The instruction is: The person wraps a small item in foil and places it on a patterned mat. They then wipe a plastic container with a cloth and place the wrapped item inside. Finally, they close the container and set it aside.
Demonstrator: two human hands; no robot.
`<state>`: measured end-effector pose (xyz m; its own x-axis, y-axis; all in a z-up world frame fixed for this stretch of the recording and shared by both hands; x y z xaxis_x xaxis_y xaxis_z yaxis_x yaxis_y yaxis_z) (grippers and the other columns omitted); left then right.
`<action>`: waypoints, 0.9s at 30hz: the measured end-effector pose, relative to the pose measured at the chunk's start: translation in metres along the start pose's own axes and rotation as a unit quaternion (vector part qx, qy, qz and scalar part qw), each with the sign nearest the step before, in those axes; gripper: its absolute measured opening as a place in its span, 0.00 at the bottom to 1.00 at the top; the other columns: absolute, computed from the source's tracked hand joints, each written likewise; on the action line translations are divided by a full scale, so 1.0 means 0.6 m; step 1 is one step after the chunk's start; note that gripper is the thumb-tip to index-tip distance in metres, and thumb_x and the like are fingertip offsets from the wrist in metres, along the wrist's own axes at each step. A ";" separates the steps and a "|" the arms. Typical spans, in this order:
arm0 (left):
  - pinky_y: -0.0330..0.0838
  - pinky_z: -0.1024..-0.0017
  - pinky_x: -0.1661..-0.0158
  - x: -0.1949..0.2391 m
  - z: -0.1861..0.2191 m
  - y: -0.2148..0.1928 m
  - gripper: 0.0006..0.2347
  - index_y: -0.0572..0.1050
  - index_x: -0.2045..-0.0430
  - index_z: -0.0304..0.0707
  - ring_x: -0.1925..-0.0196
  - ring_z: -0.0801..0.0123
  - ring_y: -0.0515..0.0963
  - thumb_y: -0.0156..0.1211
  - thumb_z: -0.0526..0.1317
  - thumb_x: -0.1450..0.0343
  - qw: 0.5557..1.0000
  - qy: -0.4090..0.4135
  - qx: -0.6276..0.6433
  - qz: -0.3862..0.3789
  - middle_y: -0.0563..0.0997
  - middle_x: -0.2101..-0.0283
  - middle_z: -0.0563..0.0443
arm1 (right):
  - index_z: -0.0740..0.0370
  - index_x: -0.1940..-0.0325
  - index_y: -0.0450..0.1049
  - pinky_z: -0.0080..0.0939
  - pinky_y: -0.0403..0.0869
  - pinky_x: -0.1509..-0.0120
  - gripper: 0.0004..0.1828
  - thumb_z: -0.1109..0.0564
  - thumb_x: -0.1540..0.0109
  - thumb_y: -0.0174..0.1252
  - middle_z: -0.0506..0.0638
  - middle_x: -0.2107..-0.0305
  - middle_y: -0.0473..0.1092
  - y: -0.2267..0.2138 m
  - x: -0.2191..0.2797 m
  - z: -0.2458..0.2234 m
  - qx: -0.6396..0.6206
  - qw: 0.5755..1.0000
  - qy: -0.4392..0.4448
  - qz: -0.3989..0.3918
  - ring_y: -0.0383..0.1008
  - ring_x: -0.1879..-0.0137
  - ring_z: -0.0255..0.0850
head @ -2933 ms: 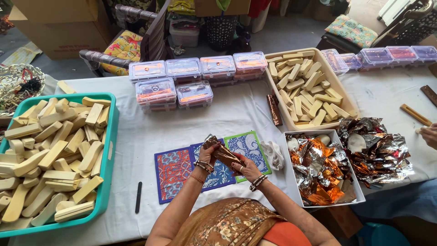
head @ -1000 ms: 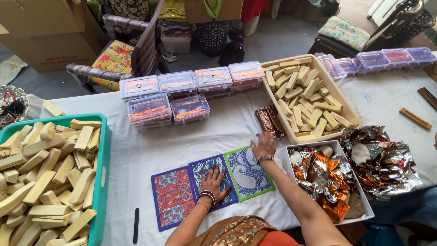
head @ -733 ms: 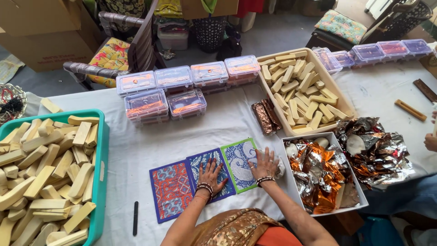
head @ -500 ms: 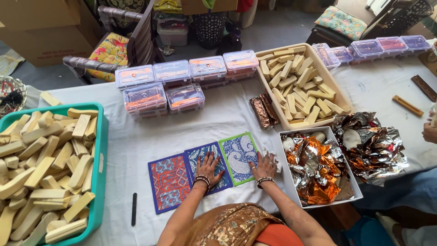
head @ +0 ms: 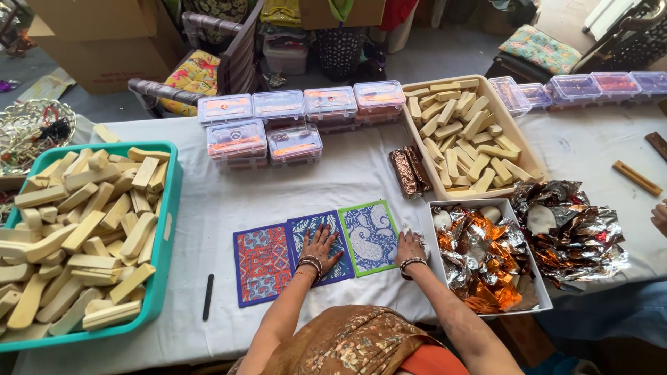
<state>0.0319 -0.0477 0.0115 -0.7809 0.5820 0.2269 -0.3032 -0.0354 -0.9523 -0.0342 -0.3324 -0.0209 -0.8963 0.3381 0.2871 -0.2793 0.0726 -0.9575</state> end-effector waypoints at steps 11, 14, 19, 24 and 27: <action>0.25 0.41 0.29 0.035 0.009 0.053 0.29 0.44 0.26 0.62 0.20 0.59 0.33 0.33 0.61 0.24 0.995 -0.094 -0.014 0.005 0.37 0.21 0.55 | 0.62 0.44 0.72 0.51 0.74 0.35 0.14 0.61 0.34 0.50 0.59 0.42 0.67 0.054 -0.026 0.027 -0.009 0.990 -0.111 0.084 0.72 0.37 0.55; 0.26 0.39 0.29 0.049 0.017 0.063 0.28 0.44 0.26 0.63 0.20 0.58 0.32 0.33 0.60 0.23 0.992 -0.122 0.002 0.011 0.37 0.21 0.54 | 0.58 0.48 0.74 0.51 0.75 0.38 0.14 0.60 0.37 0.51 0.56 0.50 0.71 -0.061 0.043 -0.011 -0.101 0.977 -0.154 0.107 0.74 0.43 0.54; 0.27 0.40 0.29 0.083 0.025 0.095 0.28 0.45 0.26 0.63 0.20 0.58 0.34 0.35 0.60 0.24 0.981 -0.192 -0.004 0.029 0.38 0.20 0.54 | 0.53 0.40 0.71 0.52 0.74 0.40 0.27 0.58 0.45 0.54 0.56 0.52 0.71 -0.115 0.115 -0.075 -0.235 0.922 -0.275 0.137 0.74 0.46 0.55; 0.31 0.43 0.29 0.151 0.006 0.130 0.30 0.48 0.26 0.63 0.21 0.59 0.39 0.37 0.62 0.25 0.969 -0.235 0.030 0.069 0.41 0.22 0.55 | 0.49 0.29 0.60 0.66 0.59 0.30 0.33 0.44 0.38 0.56 0.55 0.36 0.60 -0.002 0.123 -0.094 -0.043 0.947 -0.308 0.074 0.54 0.26 0.54; 0.32 0.37 0.30 0.218 -0.012 0.131 0.28 0.54 0.29 0.61 0.20 0.63 0.40 0.39 0.62 0.26 0.955 -0.294 0.008 0.029 0.42 0.21 0.54 | 0.49 0.25 0.54 0.69 0.55 0.27 0.36 0.43 0.36 0.54 0.55 0.30 0.54 0.010 0.118 -0.092 -0.008 0.952 -0.299 0.064 0.47 0.22 0.53</action>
<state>-0.0903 0.0314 -0.0349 -0.9672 0.0218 0.2532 -0.2541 -0.0681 -0.9648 -0.0804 -0.2565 -0.0082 -0.9600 -0.2491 0.1279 -0.1528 0.0834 -0.9847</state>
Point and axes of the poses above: each hand's wrist, its own x-axis away from the middle knuckle, its own y-axis out of the palm, z = x × y, the point moved 7 cm from there along -x, towards the middle knuckle
